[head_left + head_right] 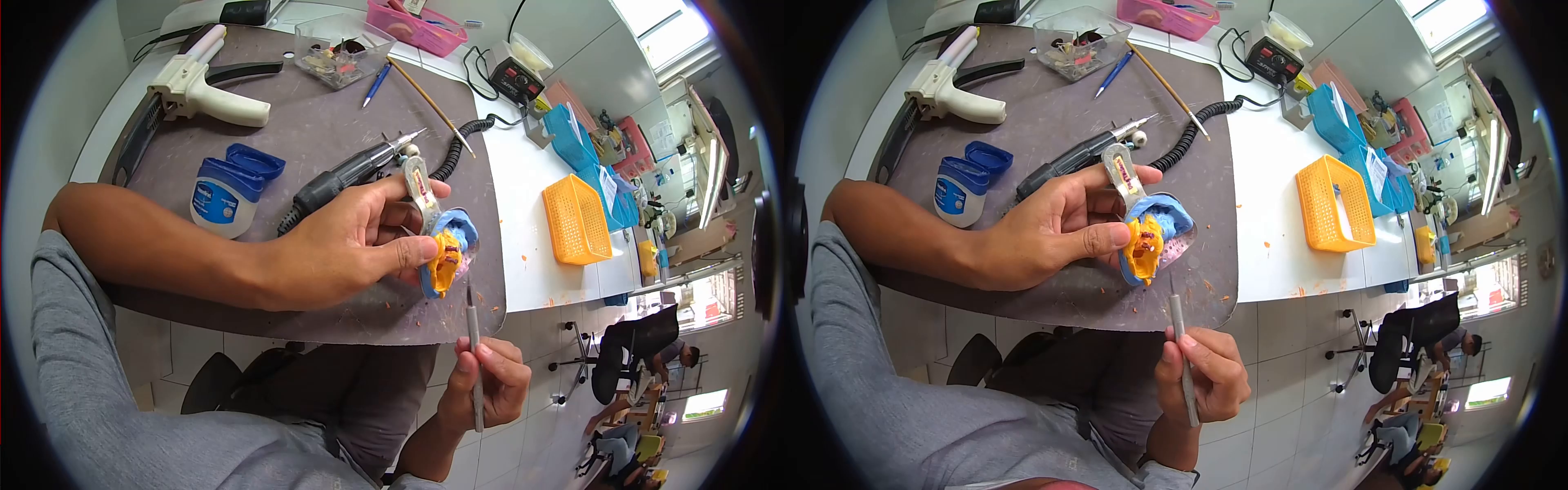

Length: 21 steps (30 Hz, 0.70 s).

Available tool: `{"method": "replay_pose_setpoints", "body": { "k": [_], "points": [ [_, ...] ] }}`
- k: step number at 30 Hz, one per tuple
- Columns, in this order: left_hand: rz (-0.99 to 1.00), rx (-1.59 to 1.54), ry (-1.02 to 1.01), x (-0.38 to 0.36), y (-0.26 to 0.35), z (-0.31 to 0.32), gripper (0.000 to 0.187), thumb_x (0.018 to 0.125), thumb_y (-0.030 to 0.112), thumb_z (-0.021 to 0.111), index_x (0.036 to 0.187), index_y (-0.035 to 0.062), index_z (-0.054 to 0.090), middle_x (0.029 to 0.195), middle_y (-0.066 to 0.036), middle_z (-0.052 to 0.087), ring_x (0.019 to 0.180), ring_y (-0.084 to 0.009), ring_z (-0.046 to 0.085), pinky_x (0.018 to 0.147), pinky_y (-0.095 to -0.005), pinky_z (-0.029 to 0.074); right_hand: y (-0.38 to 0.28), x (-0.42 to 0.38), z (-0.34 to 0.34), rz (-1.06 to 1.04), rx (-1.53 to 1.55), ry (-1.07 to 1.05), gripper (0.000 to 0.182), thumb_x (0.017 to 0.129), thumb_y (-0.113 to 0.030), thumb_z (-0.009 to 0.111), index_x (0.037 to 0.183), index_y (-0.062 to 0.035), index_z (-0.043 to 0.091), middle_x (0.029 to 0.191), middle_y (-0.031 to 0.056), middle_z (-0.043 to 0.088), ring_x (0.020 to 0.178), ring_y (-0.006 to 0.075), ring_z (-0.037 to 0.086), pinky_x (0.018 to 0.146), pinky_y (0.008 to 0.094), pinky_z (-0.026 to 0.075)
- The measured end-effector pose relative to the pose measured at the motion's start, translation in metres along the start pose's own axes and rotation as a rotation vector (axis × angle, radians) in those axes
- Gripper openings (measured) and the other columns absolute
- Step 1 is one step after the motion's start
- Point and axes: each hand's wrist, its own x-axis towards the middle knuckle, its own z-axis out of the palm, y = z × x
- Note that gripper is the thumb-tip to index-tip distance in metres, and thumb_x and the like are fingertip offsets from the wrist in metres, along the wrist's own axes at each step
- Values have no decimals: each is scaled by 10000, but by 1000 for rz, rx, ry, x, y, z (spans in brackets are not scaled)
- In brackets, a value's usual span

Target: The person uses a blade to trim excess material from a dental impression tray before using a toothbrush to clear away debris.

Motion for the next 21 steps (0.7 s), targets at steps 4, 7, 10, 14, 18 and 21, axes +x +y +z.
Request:
{"method": "replay_pose_setpoints", "body": {
  "k": [4, 7, 10, 14, 18, 21],
  "points": [
    [-15, -24, -13, 0, 1, 0, 580, 976, 135, 544, 1468, 25, 258, 1208, -114, 550, 1126, -163, 562, 944, -302, 511, 1, 2, -1, 12, 73, -54, 169, 797, -3, 739, 898, 0, 605, 749, 157, 677, 652, 201, 671, 576, 253, 527],
    [-3, 3, -27, 0, 0, -1, 587, 981, 140, 534, 1477, 23, 242, 1210, -116, 551, 1128, -162, 560, 957, -304, 502, 1, -1, 2, 38, 53, -11, 157, 803, 6, 726, 896, 8, 599, 746, 165, 674, 658, 203, 671, 586, 254, 528],
    [-4, -27, -24, 0, 0, -1, 595, 983, 139, 529, 1483, 21, 230, 1216, -118, 548, 1135, -162, 555, 972, -310, 491, 2, -1, -1, 71, 126, 38, 151, 804, 8, 721, 893, 12, 598, 747, 166, 674, 663, 201, 670, 595, 255, 527],
    [-1, -20, -25, 0, -2, -1, 593, 983, 141, 528, 1483, 25, 230, 1222, -118, 545, 1141, -162, 551, 982, -318, 485, 2, -1, -1, 59, 113, -45, 151, 809, 0, 721, 885, 10, 591, 750, 166, 675, 658, 201, 667, 602, 261, 530],
    [-10, -19, -15, -1, 0, 0, 566, 977, 131, 533, 1463, 27, 262, 1221, -112, 543, 1141, -158, 547, 978, -316, 484, 1, -6, 2, 83, 84, 104, 157, 810, 3, 721, 890, 7, 586, 753, 169, 676, 655, 201, 668, 600, 266, 531],
    [6, -10, -4, 0, -1, 0, 521, 966, 110, 547, 1423, 32, 311, 1212, -108, 543, 1134, -156, 547, 967, -309, 488, -1, -4, 4, 34, 113, 8, 156, 816, 0, 714, 897, 4, 582, 743, 165, 671, 657, 200, 668, 595, 267, 531]
  ]
}}
